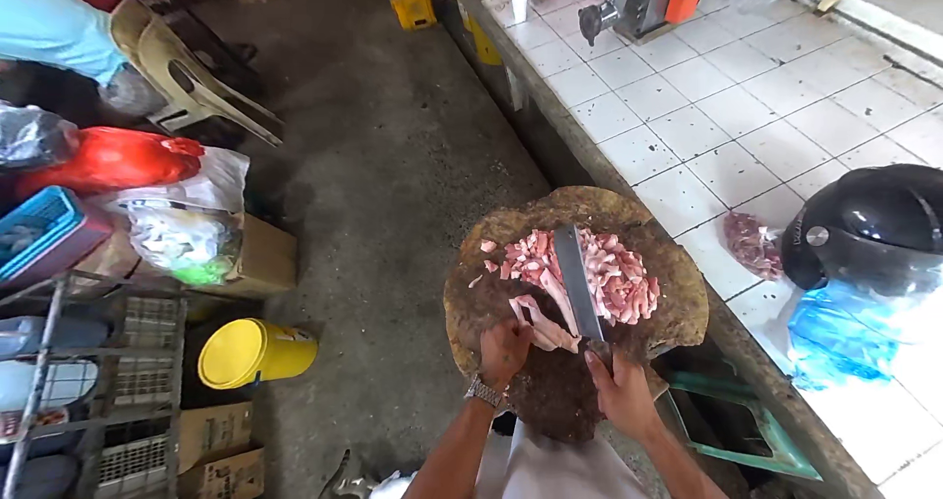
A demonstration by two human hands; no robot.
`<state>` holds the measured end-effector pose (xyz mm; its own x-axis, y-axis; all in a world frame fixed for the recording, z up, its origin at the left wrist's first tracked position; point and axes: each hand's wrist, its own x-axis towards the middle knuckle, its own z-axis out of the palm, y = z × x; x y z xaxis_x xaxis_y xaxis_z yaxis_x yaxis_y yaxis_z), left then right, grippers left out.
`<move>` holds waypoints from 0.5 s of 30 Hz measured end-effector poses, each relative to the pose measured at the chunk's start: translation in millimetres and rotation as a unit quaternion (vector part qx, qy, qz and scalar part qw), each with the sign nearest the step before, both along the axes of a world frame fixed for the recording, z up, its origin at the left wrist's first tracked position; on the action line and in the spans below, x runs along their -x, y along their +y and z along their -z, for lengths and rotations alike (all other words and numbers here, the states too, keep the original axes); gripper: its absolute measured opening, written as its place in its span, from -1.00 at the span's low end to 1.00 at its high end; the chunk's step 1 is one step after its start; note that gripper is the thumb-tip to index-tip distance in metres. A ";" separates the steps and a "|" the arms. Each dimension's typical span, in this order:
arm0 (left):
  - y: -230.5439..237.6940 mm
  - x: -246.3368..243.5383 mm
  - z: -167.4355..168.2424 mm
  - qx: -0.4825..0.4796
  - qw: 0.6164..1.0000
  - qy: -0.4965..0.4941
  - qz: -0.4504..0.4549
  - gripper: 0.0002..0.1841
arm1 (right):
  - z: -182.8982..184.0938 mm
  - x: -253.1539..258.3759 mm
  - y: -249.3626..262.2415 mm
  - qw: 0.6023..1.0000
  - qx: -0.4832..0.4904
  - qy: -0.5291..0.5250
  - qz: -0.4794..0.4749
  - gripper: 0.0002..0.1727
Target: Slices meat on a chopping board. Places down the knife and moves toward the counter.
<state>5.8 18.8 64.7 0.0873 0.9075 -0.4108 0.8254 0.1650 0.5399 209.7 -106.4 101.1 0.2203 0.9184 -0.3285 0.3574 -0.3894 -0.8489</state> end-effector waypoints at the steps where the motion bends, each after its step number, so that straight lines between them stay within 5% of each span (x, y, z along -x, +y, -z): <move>1: -2.0 1.4 1.0 -0.008 1.000 -0.014 -0.003 -0.61 | -9.7 7.0 -3.8 0.998 -0.061 -0.024 -0.004 -0.49; 5: -7.0 1.2 3.7 -0.022 0.999 -0.035 -0.023 -0.62 | -23.6 28.6 -9.1 0.956 -0.280 -0.086 -0.024 -0.50; 7: -10.5 -0.4 4.7 -0.026 0.999 -0.020 -0.034 -0.64 | -6.0 28.1 -11.5 0.966 -0.177 -0.166 -0.090 -0.44; 9: -12.4 -3.5 1.8 -0.005 0.999 0.011 -0.036 -0.62 | 4.1 18.1 -0.2 0.955 0.128 -0.181 -0.197 -0.37; 10: -9.7 -5.4 -1.5 0.006 0.999 0.024 -0.038 -0.61 | 8.5 11.9 9.1 0.945 0.195 -0.169 -0.202 -0.36; 15: -12.3 -1.7 1.6 -0.002 0.998 0.036 -0.052 -0.64 | 12.6 -16.3 15.4 0.986 0.152 -0.002 -0.063 -0.43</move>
